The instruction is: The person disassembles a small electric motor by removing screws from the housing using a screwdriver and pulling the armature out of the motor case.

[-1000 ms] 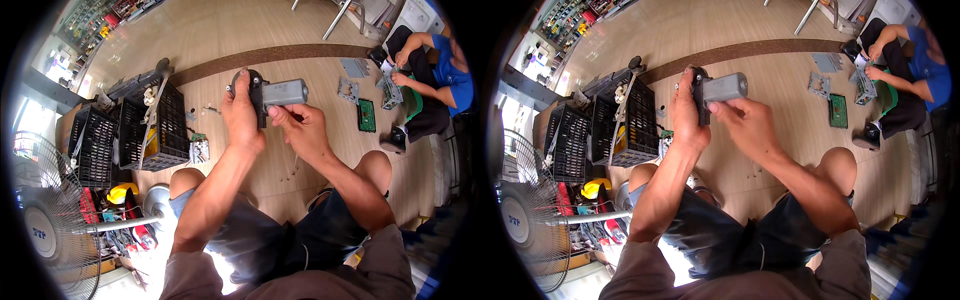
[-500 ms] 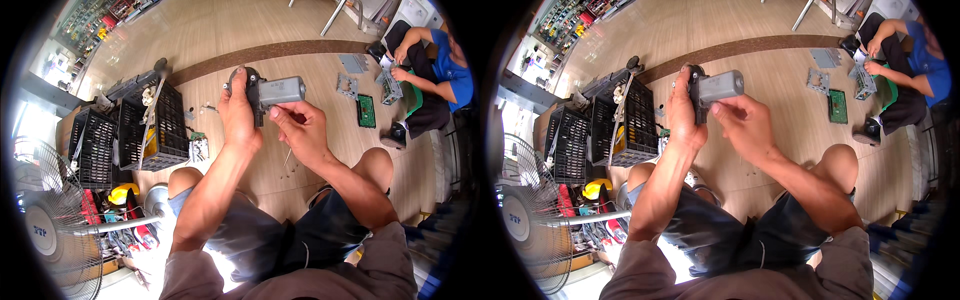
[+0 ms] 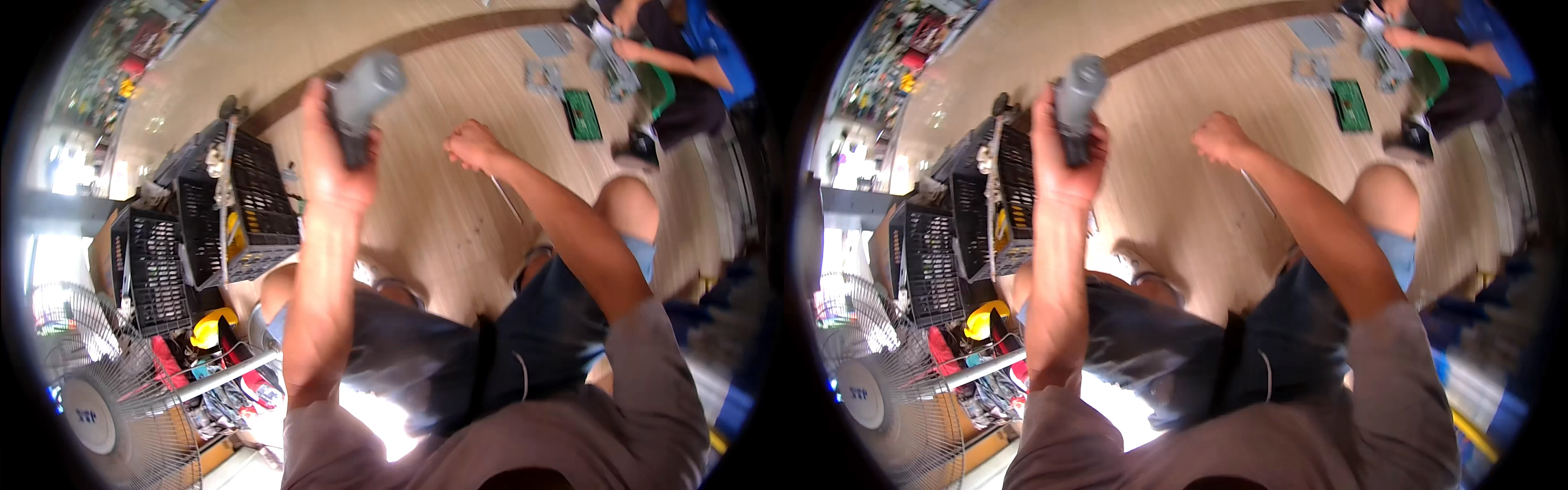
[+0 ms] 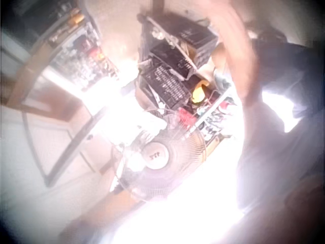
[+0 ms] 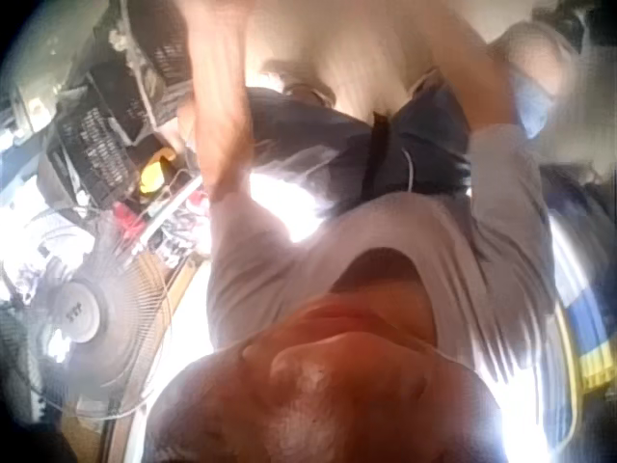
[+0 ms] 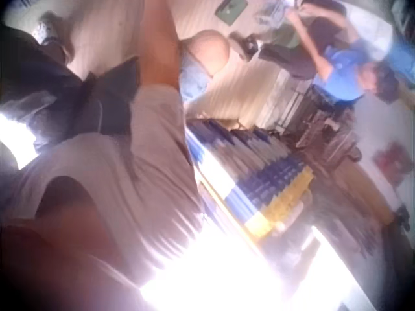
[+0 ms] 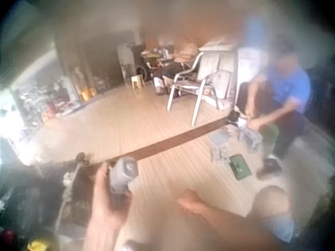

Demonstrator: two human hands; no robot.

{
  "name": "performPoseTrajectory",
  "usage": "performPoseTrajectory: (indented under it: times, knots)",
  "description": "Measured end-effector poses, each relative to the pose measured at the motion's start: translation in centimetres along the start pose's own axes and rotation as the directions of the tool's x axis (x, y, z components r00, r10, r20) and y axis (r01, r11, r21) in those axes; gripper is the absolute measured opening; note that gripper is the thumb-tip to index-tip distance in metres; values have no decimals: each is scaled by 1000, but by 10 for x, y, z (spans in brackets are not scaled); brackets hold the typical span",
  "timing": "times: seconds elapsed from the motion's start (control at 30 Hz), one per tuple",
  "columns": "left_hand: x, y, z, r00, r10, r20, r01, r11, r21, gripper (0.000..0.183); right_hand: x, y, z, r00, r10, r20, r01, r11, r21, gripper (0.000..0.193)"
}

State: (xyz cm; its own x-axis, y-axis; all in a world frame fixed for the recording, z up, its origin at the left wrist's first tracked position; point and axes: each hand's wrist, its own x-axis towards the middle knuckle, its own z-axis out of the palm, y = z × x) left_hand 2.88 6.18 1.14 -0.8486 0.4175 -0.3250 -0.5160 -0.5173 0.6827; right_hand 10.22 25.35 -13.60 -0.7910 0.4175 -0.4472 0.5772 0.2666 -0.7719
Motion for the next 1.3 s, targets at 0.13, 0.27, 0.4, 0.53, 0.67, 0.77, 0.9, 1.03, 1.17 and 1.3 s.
performPoseTrajectory:
  times: [0.13, 0.27, 0.4, 0.53, 0.67, 0.77, 0.9, 1.03, 1.17, 1.3]
  knots:
    - [3, 12, -13, 994, -32, 101, 31, 999, 13, 23, 35, 145, 53, 928, 372, -6, -369, 922, 114, 24]
    - [-1, 29, -25, 980, -47, 192, 48, 999, -4, 19, 8, 240, 102, 860, 511, -12, -493, 836, 240, 26]
    - [-4, 38, -30, 981, -93, 171, 99, 995, -26, 18, -7, 263, 114, 742, 670, -2, -645, 716, 267, 22]
    - [-8, 37, -34, 986, -89, 143, 84, 996, 41, 20, -9, 261, 128, 776, 631, -1, -619, 762, 191, 21]
    - [-7, 30, -32, 981, -119, 154, 102, 989, 111, 23, -3, 264, 128, 806, 591, 38, -592, 802, 83, 19]
    - [-7, 23, -23, 989, -89, 117, 71, 986, 154, 24, 3, 265, 128, 841, 536, -69, -517, 835, 187, 18]
    - [-6, 22, -21, 997, -11, 76, -4, 980, 199, 24, 14, 192, 70, 895, 430, -117, -339, 827, 448, 29]
    - [-12, 17, -3, 995, 21, 97, -42, 975, 218, 24, 47, 96, -29, 959, 187, -212, -152, 973, 172, 16]
    - [-15, 8, -1, 994, -6, 105, -19, 972, 234, 24, 43, -27, -103, 868, -455, -198, 296, 795, -529, 39]
    - [-13, 9, -14, 991, 88, 104, -117, 944, 308, 26, -89, -146, -99, 911, -401, -95, 391, 914, -106, 64]
